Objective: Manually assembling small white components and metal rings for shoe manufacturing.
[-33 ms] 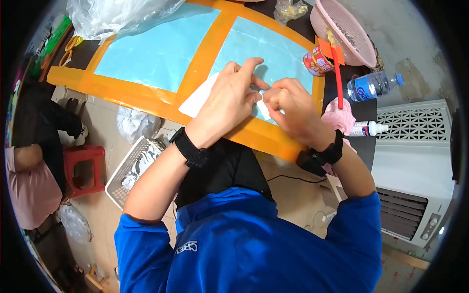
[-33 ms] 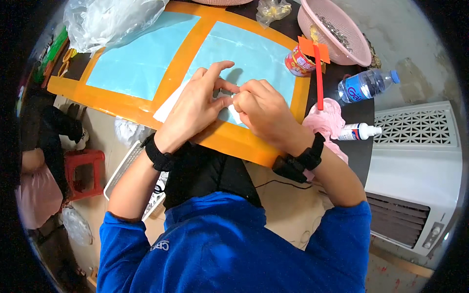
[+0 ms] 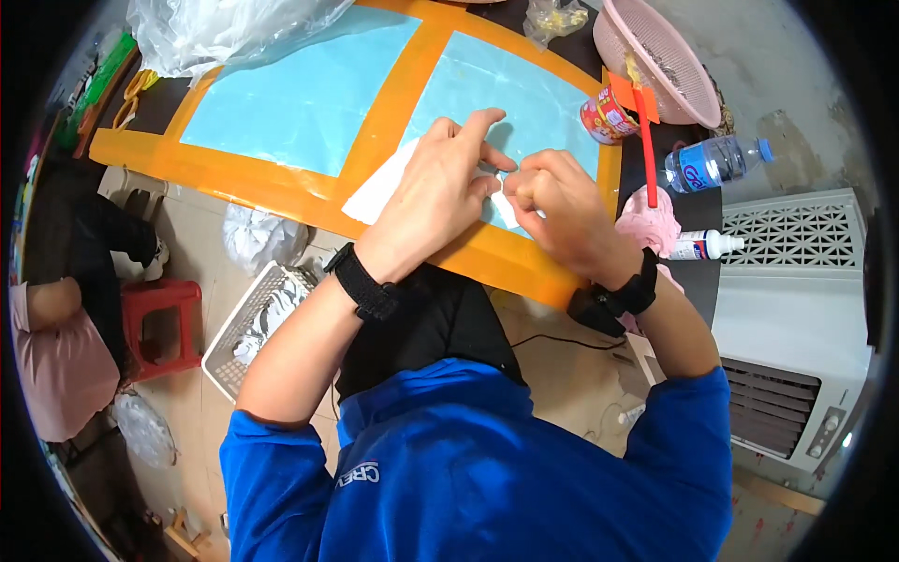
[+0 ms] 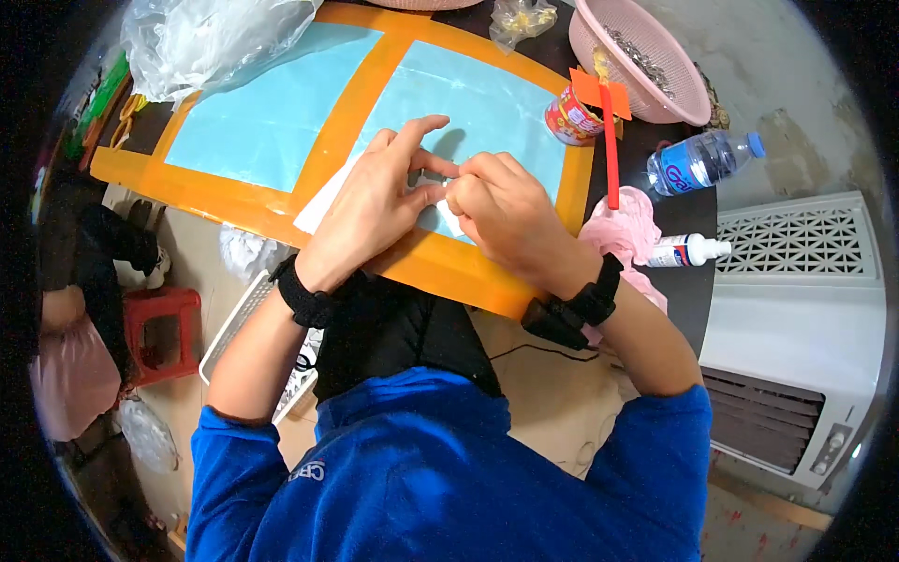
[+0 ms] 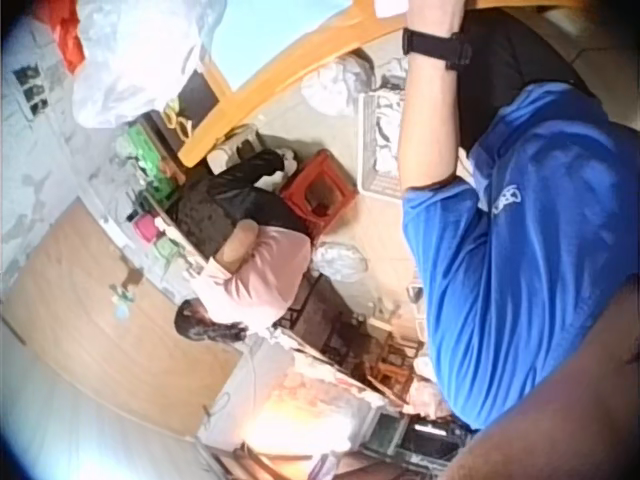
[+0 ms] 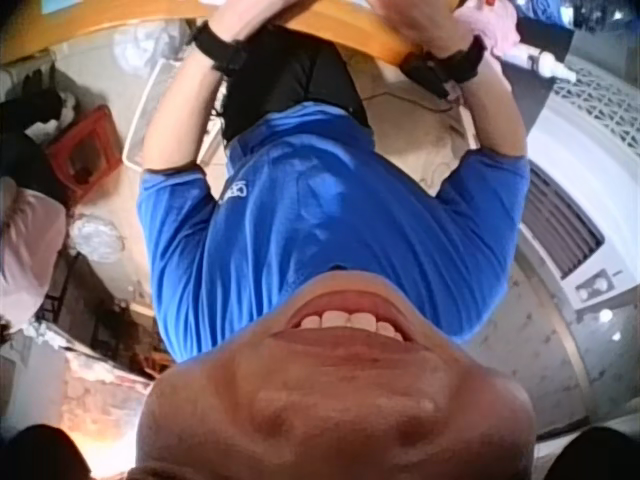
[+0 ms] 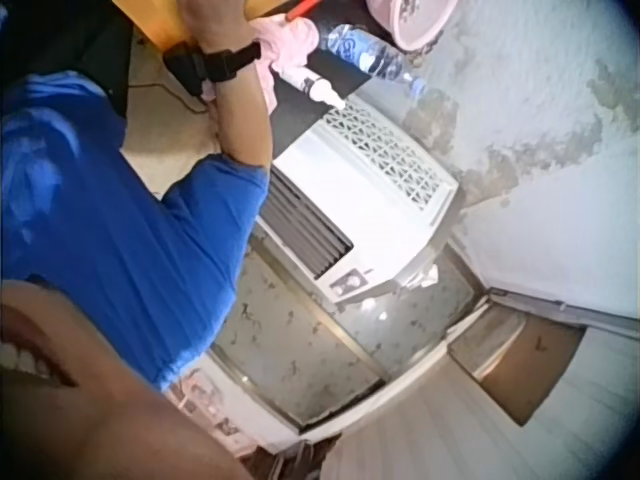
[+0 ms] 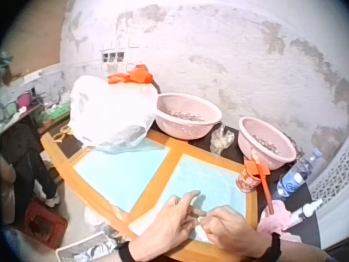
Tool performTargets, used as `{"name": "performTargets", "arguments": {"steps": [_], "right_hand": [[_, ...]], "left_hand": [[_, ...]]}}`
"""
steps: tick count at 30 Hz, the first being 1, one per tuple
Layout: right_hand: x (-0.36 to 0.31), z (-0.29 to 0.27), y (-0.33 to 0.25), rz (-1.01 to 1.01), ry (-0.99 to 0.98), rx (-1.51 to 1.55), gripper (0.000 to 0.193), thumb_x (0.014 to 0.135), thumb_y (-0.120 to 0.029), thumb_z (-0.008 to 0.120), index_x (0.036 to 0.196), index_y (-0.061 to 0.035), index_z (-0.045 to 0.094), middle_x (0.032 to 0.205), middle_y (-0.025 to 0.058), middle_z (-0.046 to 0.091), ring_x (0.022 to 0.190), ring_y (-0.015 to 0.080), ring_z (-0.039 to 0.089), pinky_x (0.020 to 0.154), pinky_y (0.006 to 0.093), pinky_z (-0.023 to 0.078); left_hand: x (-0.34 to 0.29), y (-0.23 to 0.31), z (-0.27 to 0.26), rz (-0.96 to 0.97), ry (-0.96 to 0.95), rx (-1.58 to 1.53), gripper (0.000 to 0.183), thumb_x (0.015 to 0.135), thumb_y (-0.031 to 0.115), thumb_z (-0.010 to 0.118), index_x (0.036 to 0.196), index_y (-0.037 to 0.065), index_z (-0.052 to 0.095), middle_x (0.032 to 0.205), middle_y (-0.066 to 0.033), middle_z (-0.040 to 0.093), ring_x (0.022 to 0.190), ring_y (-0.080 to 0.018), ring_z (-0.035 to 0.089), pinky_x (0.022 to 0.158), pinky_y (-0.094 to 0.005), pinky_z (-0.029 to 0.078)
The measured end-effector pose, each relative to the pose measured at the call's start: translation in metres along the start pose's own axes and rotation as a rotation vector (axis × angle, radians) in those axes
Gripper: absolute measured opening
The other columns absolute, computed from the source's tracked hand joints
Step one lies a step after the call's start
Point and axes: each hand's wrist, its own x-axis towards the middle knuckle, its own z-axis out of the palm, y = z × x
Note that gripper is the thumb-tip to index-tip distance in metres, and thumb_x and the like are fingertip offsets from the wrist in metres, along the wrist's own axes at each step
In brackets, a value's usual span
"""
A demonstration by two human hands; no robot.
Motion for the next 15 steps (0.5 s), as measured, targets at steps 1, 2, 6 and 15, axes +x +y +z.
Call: {"name": "performTargets", "arguments": {"steps": [1, 2, 6, 15], "right_hand": [[0.001, 0.000, -0.002, -0.007, 0.000, -0.019, 0.033, 0.079, 0.004, 0.079, 0.099, -0.0080, 0.055, 0.100, 0.0122, 0.062, 0.090, 0.0350, 0.063, 0.079, 0.0431, 0.054], [0.002, -0.001, -0.003, -0.015, 0.000, -0.037, 0.033, 0.078, 0.003, 0.079, 0.098, -0.0080, 0.055, 0.100, 0.0123, 0.062, 0.089, 0.0347, 0.063, 0.078, 0.0431, 0.053], [-0.004, -0.001, -0.004, 0.012, 0.000, -0.032, 0.032, 0.078, 0.003, 0.077, 0.099, -0.0075, 0.055, 0.097, 0.0119, 0.061, 0.088, 0.0347, 0.063, 0.076, 0.0430, 0.053], [-0.023, -0.007, -0.014, 0.030, -0.072, -0.118, 0.026, 0.085, 0.001, 0.071, 0.109, -0.0047, 0.062, 0.096, 0.0117, 0.061, 0.087, 0.0326, 0.063, 0.075, 0.0416, 0.053]], "left_hand": [[0.000, 0.000, -0.001, 0.009, -0.004, 0.004, 0.067, 0.094, 0.001, 0.076, 0.155, 0.006, 0.050, 0.114, -0.0069, 0.081, 0.113, -0.0322, 0.060, 0.097, -0.0405, 0.054], [0.000, 0.000, -0.002, 0.018, -0.007, 0.007, 0.068, 0.094, 0.001, 0.075, 0.156, 0.007, 0.049, 0.114, -0.0066, 0.081, 0.113, -0.0321, 0.060, 0.098, -0.0403, 0.053], [0.000, 0.000, -0.003, 0.043, -0.019, 0.025, 0.069, 0.095, -0.001, 0.071, 0.159, 0.005, 0.047, 0.116, -0.0060, 0.082, 0.111, -0.0317, 0.059, 0.100, -0.0397, 0.052], [0.000, 0.001, -0.006, 0.005, -0.046, -0.022, 0.068, 0.095, -0.008, 0.064, 0.160, 0.004, 0.046, 0.120, -0.0063, 0.081, 0.112, -0.0280, 0.061, 0.102, -0.0386, 0.051]]}}
